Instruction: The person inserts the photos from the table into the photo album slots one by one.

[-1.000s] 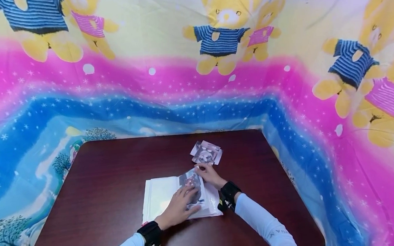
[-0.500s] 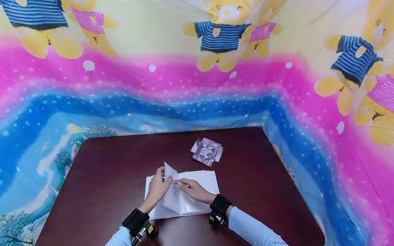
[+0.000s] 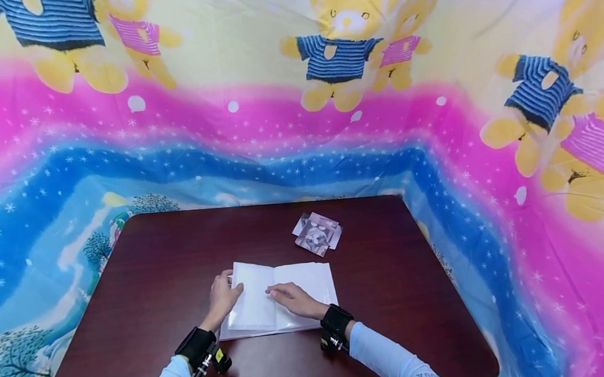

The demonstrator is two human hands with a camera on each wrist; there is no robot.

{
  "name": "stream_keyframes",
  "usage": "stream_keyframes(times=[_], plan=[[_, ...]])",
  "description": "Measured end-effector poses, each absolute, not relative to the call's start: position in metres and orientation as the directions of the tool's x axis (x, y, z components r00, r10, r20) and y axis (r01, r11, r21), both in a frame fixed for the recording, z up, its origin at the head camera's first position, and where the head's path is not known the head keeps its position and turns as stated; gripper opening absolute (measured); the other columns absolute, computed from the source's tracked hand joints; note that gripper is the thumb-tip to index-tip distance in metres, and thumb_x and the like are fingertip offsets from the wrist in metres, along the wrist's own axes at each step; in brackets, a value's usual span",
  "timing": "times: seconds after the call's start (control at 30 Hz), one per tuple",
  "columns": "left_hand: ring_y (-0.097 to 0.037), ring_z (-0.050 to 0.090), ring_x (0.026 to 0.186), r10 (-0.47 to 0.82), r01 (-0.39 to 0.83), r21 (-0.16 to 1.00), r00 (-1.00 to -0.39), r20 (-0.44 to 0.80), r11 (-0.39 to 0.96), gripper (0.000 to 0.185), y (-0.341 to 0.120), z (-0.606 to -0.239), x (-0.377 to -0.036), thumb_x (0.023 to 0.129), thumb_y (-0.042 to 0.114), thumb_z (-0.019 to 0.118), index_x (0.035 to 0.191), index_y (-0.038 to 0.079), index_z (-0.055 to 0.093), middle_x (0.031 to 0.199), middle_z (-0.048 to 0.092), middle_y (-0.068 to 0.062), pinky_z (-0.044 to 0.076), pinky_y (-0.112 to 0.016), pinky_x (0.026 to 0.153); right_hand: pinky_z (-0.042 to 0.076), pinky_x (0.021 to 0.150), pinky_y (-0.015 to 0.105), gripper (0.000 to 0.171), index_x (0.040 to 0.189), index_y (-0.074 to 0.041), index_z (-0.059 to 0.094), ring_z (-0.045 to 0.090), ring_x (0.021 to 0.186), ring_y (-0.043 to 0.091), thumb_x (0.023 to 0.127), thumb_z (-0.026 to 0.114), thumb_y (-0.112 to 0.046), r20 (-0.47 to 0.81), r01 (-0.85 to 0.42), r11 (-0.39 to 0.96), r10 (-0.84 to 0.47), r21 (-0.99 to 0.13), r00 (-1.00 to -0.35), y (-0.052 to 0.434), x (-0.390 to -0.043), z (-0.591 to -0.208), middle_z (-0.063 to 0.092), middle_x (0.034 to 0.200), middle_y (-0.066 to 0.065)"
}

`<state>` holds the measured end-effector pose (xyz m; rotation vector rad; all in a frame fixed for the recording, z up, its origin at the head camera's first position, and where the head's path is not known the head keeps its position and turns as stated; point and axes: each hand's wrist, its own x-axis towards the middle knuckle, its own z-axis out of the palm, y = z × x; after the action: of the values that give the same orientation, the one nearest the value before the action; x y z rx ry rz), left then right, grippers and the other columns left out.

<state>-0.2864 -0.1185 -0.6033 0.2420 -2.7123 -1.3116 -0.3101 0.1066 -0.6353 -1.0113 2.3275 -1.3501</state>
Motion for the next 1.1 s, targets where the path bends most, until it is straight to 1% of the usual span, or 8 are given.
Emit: stream_keyframes(times=[0.17,0.33,0.53,0.67,0.77,0.87,1.0,1.1], plan=[[-0.040,0.058,0.092,-0.194,-0.122,0.779,-0.981,0.000,0.616,0.048,-0.124,-0.610,-0.286,0.087,0.007,0.068,0.126,-0.015,0.053,0.102,0.059,-0.028,0.045,-0.052,0.080,0.041,0.106,0.034,0.036,0.126,0.006,0.063,0.054,0.125,0.027,0.107,0.043,-0.017,0.112,-0.459,0.336,-0.694,-0.822,-0.711,0.107,-0.310,-0.637,0.062,0.130,0.018],[-0.042,0.059,0.094,-0.191,-0.149,0.770,-0.981,-0.037,0.620,0.049,-0.128,-0.616,-0.287,0.087,0.009,0.068,0.125,-0.017,0.052,0.102,0.060,-0.030,0.046,-0.054,0.082,0.039,0.107,0.038,0.035,0.125,0.006,0.063,0.054,0.125,0.031,0.107,0.043,-0.015,0.121,-0.481,0.344,-0.700,-0.807,-0.704,0.108,-0.308,-0.636,0.061,0.131,0.020],[-0.045,0.060,0.098,-0.186,-0.148,0.762,-0.982,-0.037,0.631,0.048,-0.129,-0.623,-0.285,0.088,0.008,0.069,0.124,-0.019,0.053,0.103,0.063,-0.032,0.046,-0.055,0.085,0.036,0.109,0.040,0.035,0.125,0.002,0.065,0.052,0.125,0.030,0.107,0.043,-0.019,0.105,-0.473,0.399,-0.668,-0.785,-0.737,0.117,-0.309,-0.633,0.062,0.130,0.016],[-0.046,0.058,0.097,-0.195,-0.126,0.753,-0.981,0.004,0.646,0.046,-0.126,-0.630,-0.284,0.086,0.007,0.069,0.121,-0.020,0.054,0.099,0.062,-0.031,0.044,-0.056,0.084,0.037,0.108,0.044,0.034,0.122,0.004,0.066,0.053,0.123,0.033,0.106,0.044,-0.017,0.144,-0.488,0.405,-0.638,-0.773,-0.757,0.130,-0.316,-0.634,0.062,0.129,0.020],[-0.045,0.054,0.098,-0.204,-0.111,0.740,-0.978,0.036,0.664,0.045,-0.123,-0.633,-0.283,0.085,0.007,0.069,0.119,-0.021,0.055,0.099,0.057,-0.032,0.042,-0.057,0.084,0.037,0.107,0.046,0.033,0.121,0.007,0.065,0.054,0.123,0.036,0.105,0.045,-0.014,0.165,-0.476,0.400,-0.604,-0.783,-0.780,0.142,-0.322,-0.633,0.062,0.128,0.022],[-0.046,0.047,0.102,-0.207,-0.079,0.719,-0.974,0.092,0.691,0.045,-0.119,-0.636,-0.283,0.084,0.004,0.069,0.119,-0.021,0.055,0.103,0.052,-0.034,0.037,-0.057,0.089,0.037,0.107,0.048,0.032,0.121,0.010,0.064,0.054,0.123,0.037,0.104,0.047,-0.012,0.176,-0.458,0.402,-0.568,-0.793,-0.804,0.155,-0.329,-0.632,0.063,0.126,0.023],[-0.048,0.042,0.100,-0.199,-0.007,0.664,-0.956,0.214,0.748,0.046,-0.109,-0.638,-0.283,0.080,-0.001,0.070,0.121,-0.019,0.056,0.107,0.049,-0.036,0.033,-0.055,0.086,0.038,0.105,0.050,0.029,0.120,0.006,0.066,0.054,0.121,0.036,0.102,0.050,-0.010,0.159,-0.403,0.449,-0.488,-0.797,-0.858,0.173,-0.337,-0.631,0.064,0.125,0.019],[-0.047,0.043,0.093,-0.163,0.099,0.627,-0.924,0.347,0.772,0.045,-0.097,-0.641,-0.284,0.075,-0.007,0.069,0.118,-0.017,0.060,0.106,0.050,-0.034,0.035,-0.052,0.079,0.040,0.100,0.052,0.026,0.118,0.001,0.068,0.055,0.117,0.035,0.101,0.053,-0.011,0.135,-0.338,0.483,-0.407,-0.808,-0.903,0.182,-0.342,-0.628,0.067,0.121,0.015]])
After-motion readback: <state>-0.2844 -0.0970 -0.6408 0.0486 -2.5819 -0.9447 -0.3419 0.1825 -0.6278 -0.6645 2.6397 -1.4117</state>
